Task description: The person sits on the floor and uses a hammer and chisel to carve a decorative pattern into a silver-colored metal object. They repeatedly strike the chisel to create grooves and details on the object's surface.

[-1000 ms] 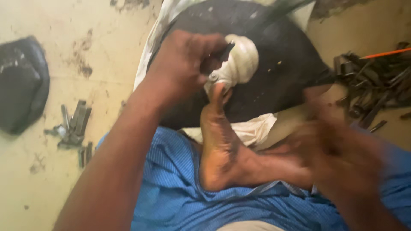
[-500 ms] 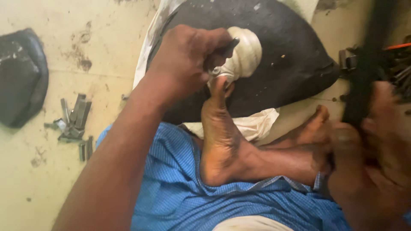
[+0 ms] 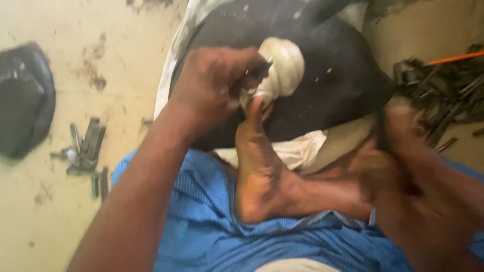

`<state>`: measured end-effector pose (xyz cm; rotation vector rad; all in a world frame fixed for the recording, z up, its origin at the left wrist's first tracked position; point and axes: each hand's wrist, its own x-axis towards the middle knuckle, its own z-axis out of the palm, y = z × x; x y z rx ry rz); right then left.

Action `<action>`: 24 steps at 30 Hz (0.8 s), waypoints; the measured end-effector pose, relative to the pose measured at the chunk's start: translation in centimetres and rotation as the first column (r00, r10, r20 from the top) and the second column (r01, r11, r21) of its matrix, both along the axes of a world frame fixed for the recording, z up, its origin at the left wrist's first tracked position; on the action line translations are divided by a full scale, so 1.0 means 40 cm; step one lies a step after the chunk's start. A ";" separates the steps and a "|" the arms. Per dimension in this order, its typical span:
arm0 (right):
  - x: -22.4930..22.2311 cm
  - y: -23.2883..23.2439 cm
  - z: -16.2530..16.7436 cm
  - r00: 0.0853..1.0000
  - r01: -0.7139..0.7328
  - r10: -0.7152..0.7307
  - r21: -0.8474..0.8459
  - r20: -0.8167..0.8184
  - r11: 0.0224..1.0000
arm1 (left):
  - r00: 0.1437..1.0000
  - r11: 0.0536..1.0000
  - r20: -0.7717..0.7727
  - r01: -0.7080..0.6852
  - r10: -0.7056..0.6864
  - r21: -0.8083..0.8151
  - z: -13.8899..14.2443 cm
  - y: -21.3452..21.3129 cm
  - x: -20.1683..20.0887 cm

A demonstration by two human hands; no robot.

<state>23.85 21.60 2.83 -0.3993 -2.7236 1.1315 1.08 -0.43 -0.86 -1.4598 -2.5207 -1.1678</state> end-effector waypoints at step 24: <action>0.011 0.001 -0.007 0.989 -0.135 0.148 0.265 -0.030 0.955 | 0.996 0.991 -0.044 -0.071 0.077 0.109 -0.021 -0.011 0.034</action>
